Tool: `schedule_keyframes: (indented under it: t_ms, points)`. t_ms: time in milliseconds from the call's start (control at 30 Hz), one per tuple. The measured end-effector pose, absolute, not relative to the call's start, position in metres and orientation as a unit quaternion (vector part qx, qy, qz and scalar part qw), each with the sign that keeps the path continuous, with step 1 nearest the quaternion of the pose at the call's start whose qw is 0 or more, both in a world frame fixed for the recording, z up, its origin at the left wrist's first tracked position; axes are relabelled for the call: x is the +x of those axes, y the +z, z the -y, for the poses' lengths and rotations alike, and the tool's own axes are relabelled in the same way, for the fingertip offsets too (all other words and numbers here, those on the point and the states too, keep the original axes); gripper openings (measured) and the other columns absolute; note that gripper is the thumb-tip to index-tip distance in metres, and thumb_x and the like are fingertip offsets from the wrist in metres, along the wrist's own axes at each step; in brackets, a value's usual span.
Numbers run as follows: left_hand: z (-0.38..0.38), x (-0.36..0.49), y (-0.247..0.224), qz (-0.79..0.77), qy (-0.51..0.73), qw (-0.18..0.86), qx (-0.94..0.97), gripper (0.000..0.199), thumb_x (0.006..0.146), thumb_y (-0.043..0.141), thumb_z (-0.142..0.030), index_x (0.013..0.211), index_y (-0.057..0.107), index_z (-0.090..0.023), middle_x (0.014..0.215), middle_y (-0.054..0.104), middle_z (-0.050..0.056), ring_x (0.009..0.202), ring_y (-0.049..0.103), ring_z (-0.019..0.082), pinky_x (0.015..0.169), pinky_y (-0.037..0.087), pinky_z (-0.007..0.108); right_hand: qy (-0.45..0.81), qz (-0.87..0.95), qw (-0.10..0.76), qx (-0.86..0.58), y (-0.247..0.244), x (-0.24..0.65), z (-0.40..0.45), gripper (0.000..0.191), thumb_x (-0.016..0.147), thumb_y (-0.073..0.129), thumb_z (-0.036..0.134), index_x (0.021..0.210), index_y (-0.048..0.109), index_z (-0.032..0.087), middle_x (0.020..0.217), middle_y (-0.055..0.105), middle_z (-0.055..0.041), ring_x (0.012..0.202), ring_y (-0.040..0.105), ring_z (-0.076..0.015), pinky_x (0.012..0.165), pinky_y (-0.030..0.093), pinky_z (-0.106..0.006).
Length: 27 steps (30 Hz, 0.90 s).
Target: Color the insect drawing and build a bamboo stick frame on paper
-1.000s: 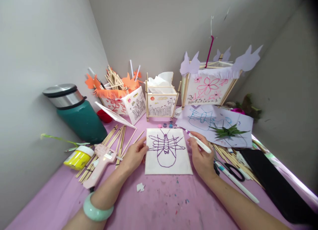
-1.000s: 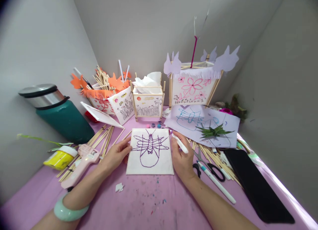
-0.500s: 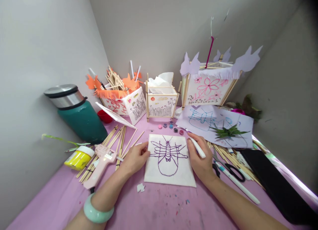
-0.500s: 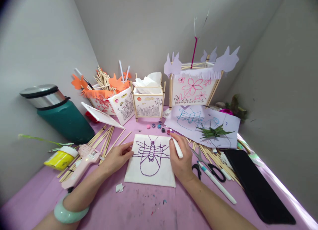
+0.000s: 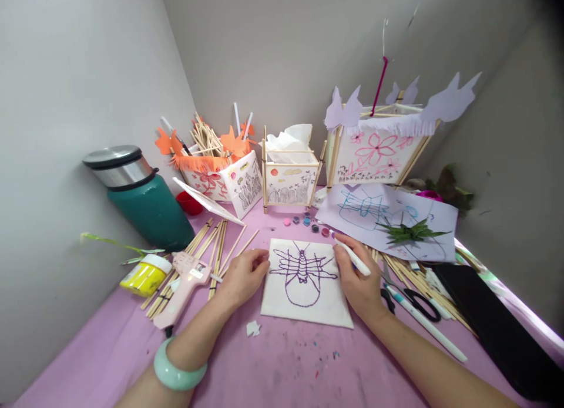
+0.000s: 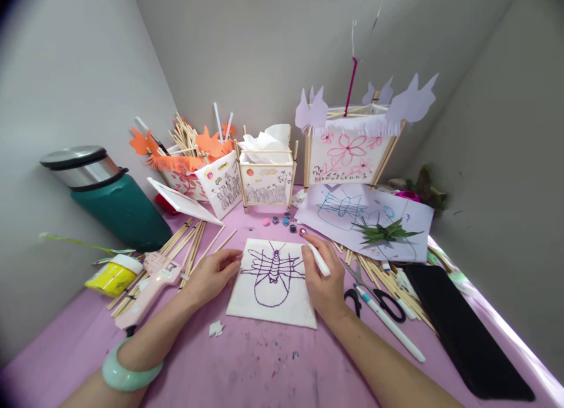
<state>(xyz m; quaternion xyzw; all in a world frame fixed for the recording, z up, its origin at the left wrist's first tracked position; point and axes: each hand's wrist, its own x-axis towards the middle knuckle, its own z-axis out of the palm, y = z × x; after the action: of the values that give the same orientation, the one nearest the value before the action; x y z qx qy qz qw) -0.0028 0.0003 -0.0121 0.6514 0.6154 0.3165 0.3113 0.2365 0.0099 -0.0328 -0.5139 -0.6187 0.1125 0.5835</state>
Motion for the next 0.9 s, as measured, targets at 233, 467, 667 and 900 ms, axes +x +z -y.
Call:
schedule_keyframes:
  t_ms: [233, 467, 667, 900]
  points:
    - [0.002, -0.001, -0.012, -0.623, 0.321, 0.331, 0.632, 0.034, 0.083, 0.051, -0.034, 0.109, 0.064, -0.017, 0.067, 0.066, 0.003, 0.054, 0.058, 0.017, 0.054, 0.040, 0.027, 0.175, 0.562, 0.580, -0.563, -0.038, 0.240, -0.013, 0.026, 0.087, 0.053, 0.037, 0.105, 0.063, 0.022, 0.098, 0.067, -0.0045, 0.089, 0.061, -0.0207, 0.083, 0.046, -0.037]
    - [0.002, -0.002, -0.013, -0.622, 0.342, 0.366, 0.602, 0.031, 0.082, 0.053, -0.035, 0.106, 0.063, -0.018, 0.059, 0.062, -0.001, 0.043, 0.052, 0.013, 0.046, 0.038, 0.025, 0.180, 0.575, 0.554, -0.575, -0.041, 0.240, -0.014, 0.025, 0.086, 0.053, 0.039, 0.103, 0.064, 0.023, 0.094, 0.066, -0.0041, 0.085, 0.060, -0.0203, 0.082, 0.046, -0.037]
    - [-0.005, -0.004, -0.024, -0.610, 0.369, 0.399, 0.577, 0.034, 0.082, 0.052, -0.035, 0.110, 0.059, -0.018, 0.070, 0.066, 0.002, 0.052, 0.059, 0.014, 0.043, 0.042, 0.023, 0.199, 0.576, 0.561, -0.561, -0.040, 0.239, -0.014, 0.027, 0.087, 0.052, 0.039, 0.105, 0.063, 0.022, 0.096, 0.066, -0.0045, 0.084, 0.060, -0.0195, 0.080, 0.046, -0.035]
    - [-0.008, -0.007, -0.027, -0.612, 0.379, 0.376, 0.584, 0.032, 0.080, 0.051, -0.032, 0.107, 0.059, -0.017, 0.065, 0.060, -0.001, 0.048, 0.053, 0.012, 0.047, 0.041, 0.024, 0.172, 0.594, 0.569, -0.542, -0.038, 0.237, -0.013, 0.025, 0.087, 0.053, 0.036, 0.105, 0.063, 0.022, 0.099, 0.065, -0.0045, 0.090, 0.059, -0.0201, 0.083, 0.045, -0.035]
